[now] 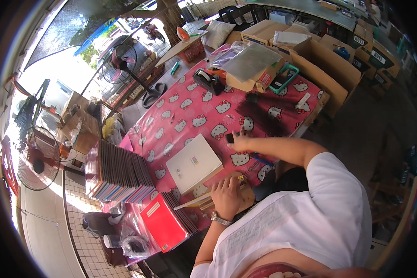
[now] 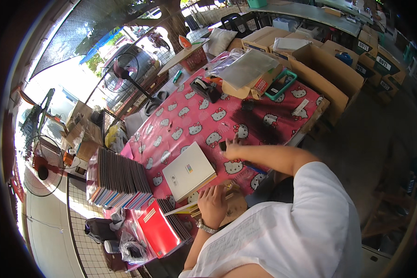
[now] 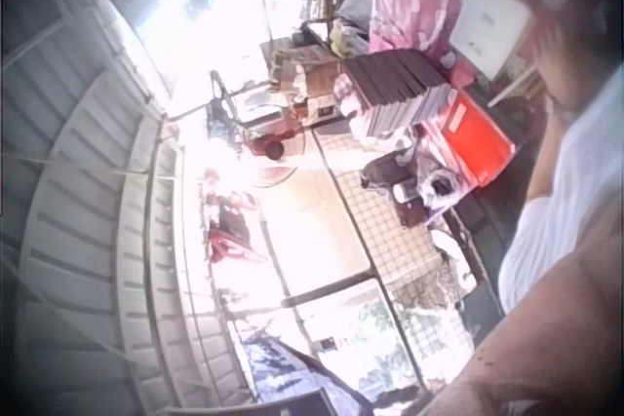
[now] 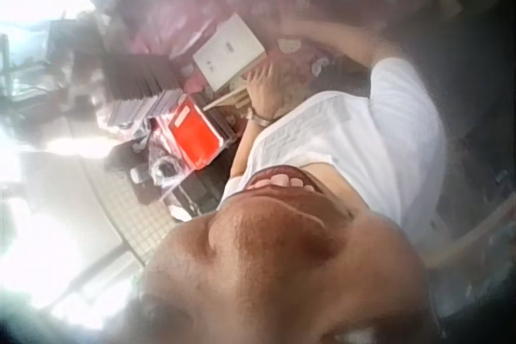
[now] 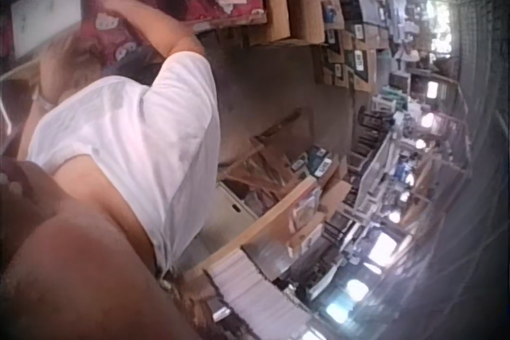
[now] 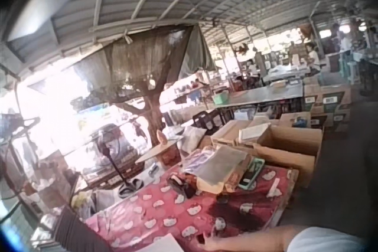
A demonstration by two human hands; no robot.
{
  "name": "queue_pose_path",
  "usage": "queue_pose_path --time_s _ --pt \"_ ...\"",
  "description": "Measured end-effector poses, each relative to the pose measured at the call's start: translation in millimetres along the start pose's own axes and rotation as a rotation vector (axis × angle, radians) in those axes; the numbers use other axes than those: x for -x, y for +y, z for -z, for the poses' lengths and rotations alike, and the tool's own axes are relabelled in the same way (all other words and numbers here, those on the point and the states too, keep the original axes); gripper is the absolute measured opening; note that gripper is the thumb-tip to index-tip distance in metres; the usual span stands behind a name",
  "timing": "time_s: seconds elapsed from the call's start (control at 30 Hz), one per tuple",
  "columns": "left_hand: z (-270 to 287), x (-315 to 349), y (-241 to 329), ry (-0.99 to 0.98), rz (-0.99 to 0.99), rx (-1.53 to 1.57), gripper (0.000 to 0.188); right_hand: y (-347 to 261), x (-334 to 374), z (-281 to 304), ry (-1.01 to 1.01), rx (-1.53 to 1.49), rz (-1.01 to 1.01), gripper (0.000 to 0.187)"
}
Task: The person picks up notebooks of various colors from a stack, places them one at a time on a workspace, and labels them using a pen.
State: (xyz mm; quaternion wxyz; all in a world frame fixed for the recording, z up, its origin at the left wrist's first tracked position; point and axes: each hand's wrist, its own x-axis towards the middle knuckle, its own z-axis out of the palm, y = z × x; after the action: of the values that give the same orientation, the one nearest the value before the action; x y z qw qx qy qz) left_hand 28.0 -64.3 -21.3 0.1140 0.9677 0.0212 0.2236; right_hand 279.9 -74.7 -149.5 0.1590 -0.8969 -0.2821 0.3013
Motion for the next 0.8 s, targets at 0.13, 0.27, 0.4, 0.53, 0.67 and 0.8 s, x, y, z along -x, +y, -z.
queue_pose_path --time_s 0.13,0.27,0.4,0.53,0.67,0.8 --pt "1.5 -1.5 1.0 0.001 -0.022 0.012 0.01 11.4 -7.9 -38.1 0.463 0.359 0.146 0.082" --pt "0.0 -3.0 1.9 -0.03 -0.037 0.019 0.011 36.8 -7.2 -4.9 0.393 0.079 0.356 0.064" --pt "-9.2 4.9 -5.8 0.03 -0.005 0.005 0.016 17.2 -12.7 25.9 0.157 0.063 0.466 0.045" --pt "-3.4 6.1 -6.5 0.106 -0.003 -0.149 0.02 -0.3 56.2 63.1 -0.393 -0.651 0.686 0.047" --pt "-9.9 23.0 -16.4 0.131 0.099 -0.275 0.025 -1.8 105.6 63.0 -0.951 -0.904 0.874 0.052" --pt "-13.3 21.2 -15.9 0.155 0.059 -0.287 0.026 -3.1 104.1 65.1 -0.904 -0.754 0.904 0.049"
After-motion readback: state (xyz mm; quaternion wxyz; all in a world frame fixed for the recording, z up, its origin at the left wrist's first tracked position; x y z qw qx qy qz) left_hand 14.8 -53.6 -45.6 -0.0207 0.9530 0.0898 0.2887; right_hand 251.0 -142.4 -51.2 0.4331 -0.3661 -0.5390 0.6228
